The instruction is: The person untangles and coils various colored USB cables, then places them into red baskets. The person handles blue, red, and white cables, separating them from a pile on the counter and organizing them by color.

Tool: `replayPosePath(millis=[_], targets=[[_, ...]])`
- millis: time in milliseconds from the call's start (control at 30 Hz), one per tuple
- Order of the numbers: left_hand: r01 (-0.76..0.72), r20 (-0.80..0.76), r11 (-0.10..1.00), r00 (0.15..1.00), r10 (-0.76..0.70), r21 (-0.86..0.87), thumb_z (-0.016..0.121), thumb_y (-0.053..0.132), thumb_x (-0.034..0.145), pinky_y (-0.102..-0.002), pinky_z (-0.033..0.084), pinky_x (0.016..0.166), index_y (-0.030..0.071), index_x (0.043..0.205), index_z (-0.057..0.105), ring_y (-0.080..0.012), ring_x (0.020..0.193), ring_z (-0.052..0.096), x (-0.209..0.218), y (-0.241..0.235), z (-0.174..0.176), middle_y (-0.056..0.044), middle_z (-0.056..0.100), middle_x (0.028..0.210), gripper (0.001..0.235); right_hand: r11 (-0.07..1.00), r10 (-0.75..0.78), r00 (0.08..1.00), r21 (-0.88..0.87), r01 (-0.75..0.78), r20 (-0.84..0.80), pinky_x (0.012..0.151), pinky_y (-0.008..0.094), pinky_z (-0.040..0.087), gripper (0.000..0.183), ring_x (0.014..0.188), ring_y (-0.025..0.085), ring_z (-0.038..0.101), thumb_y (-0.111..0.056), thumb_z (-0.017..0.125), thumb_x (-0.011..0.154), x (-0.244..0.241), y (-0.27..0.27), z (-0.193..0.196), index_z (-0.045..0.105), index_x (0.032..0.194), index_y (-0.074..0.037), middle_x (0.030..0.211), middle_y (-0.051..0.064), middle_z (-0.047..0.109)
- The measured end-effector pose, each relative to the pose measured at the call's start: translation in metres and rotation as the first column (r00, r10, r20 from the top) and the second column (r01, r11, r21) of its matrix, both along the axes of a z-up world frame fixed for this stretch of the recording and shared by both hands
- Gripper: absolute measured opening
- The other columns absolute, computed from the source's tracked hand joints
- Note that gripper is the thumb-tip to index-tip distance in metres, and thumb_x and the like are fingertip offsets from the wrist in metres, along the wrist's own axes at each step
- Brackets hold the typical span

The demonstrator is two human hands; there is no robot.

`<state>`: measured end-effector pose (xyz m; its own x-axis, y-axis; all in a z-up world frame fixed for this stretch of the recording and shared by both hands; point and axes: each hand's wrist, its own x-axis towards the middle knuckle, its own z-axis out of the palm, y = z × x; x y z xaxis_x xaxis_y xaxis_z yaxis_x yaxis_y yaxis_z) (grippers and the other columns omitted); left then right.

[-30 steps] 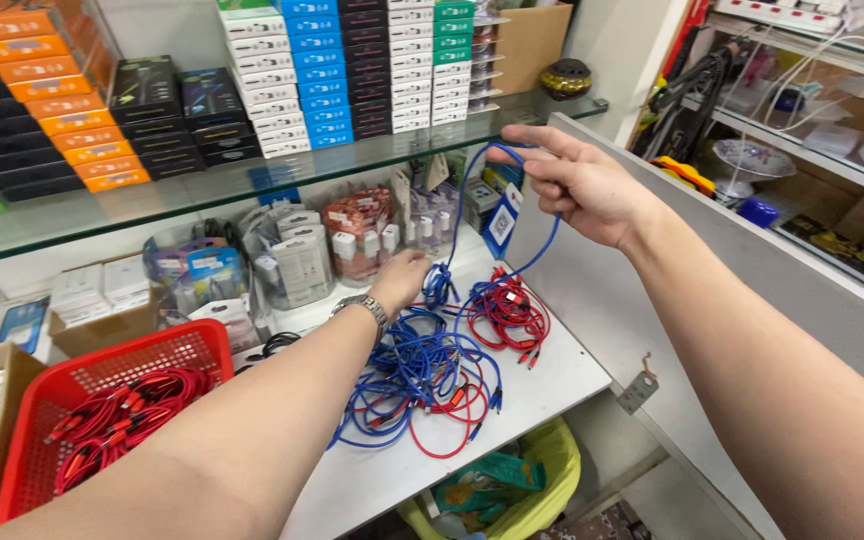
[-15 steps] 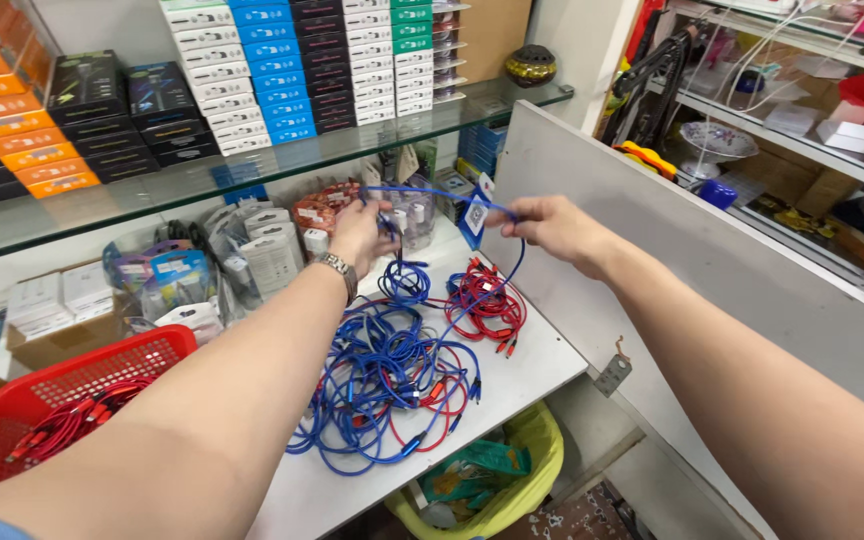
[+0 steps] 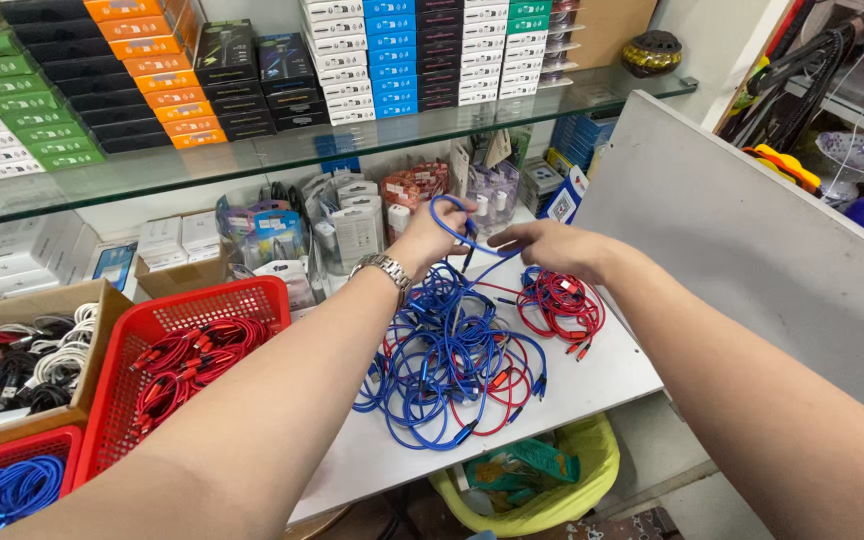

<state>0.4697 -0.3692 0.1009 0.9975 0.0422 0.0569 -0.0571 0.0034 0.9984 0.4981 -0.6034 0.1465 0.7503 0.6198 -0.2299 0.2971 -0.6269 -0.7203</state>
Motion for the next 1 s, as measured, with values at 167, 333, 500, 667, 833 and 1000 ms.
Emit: replayPosePath(millis=[167, 333, 500, 667, 833, 1000], targets=[[-0.046, 0.06, 0.999, 0.997, 0.045, 0.022, 0.058, 0.017, 0.101, -0.039, 0.066, 0.078, 0.008, 0.127, 0.059, -0.0194, 0.1, 0.067, -0.012, 0.002, 0.018, -0.011, 0.065, 0.116, 0.027, 0.927, -0.073, 0.964, -0.338, 0.159, 0.255, 0.104, 0.04, 0.05, 0.037, 0.114, 0.024, 0.064, -0.026, 0.065, 0.1, -0.004, -0.002, -0.009, 0.066, 0.135, -0.015, 0.124, 0.009, 0.07], [-0.084, -0.005, 0.994, 0.996, 0.084, 0.075, 0.056, 0.011, 0.097, -0.04, 0.068, 0.079, 0.013, 0.137, 0.051, -0.0223, 0.113, 0.064, -0.03, 0.009, 0.027, -0.012, 0.054, 0.14, 0.041, 0.719, -0.53, 0.811, 0.377, 0.584, -0.247, 0.091, 0.041, 0.057, 0.028, 0.104, 0.022, 0.064, -0.017, 0.058, 0.103, 0.009, -0.032, -0.005, 0.064, 0.128, -0.006, 0.117, 0.01, 0.069], [-0.102, -0.018, 0.994, 0.995, 0.102, -0.034, 0.046, 0.002, 0.095, -0.042, 0.065, 0.088, 0.015, 0.141, 0.053, -0.0161, 0.096, 0.062, -0.031, 0.025, 0.022, -0.006, 0.054, 0.114, 0.048, 0.696, -0.549, 0.784, 0.677, 0.237, 0.29, 0.096, 0.035, 0.047, 0.056, 0.128, 0.021, 0.057, 0.006, 0.048, 0.092, 0.027, -0.068, 0.006, 0.049, 0.146, -0.009, 0.148, 0.008, 0.056], [-0.035, -0.061, 0.962, 0.998, 0.02, -0.271, 0.043, 0.001, 0.094, -0.041, 0.055, 0.096, 0.016, 0.14, 0.056, -0.009, 0.08, 0.053, -0.023, 0.023, 0.016, 0.002, 0.049, 0.085, 0.051, 0.837, -0.423, 0.879, -0.276, 0.472, 0.22, 0.094, 0.044, 0.057, 0.064, 0.117, 0.035, 0.064, 0.001, 0.044, 0.092, 0.019, -0.071, 0.004, 0.044, 0.154, -0.02, 0.148, 0.016, 0.051], [-0.015, 0.011, 0.998, 1.0, 0.015, -0.066, 0.047, 0.001, 0.096, -0.035, 0.052, 0.084, 0.015, 0.142, 0.056, -0.0089, 0.084, 0.053, -0.022, -0.006, 0.011, 0.001, 0.056, 0.096, 0.048, 0.885, -0.123, 0.916, -0.375, 0.274, 0.381, 0.104, 0.049, 0.052, 0.047, 0.12, 0.036, 0.067, -0.026, 0.042, 0.099, -0.002, -0.022, 0.015, 0.07, 0.134, -0.015, 0.13, 0.019, 0.072], [-0.106, 0.079, 0.968, 0.993, 0.09, 0.228, 0.054, -0.003, 0.091, -0.03, 0.054, 0.084, 0.018, 0.145, 0.053, -0.0141, 0.099, 0.066, -0.033, -0.014, 0.013, -0.009, 0.066, 0.126, 0.058, 0.755, -0.009, 0.938, -0.612, 0.233, 0.346, 0.118, 0.05, 0.036, 0.076, 0.132, 0.038, 0.055, -0.076, 0.034, 0.097, -0.031, 0.021, 0.055, 0.076, 0.132, -0.022, 0.138, 0.016, 0.064]])
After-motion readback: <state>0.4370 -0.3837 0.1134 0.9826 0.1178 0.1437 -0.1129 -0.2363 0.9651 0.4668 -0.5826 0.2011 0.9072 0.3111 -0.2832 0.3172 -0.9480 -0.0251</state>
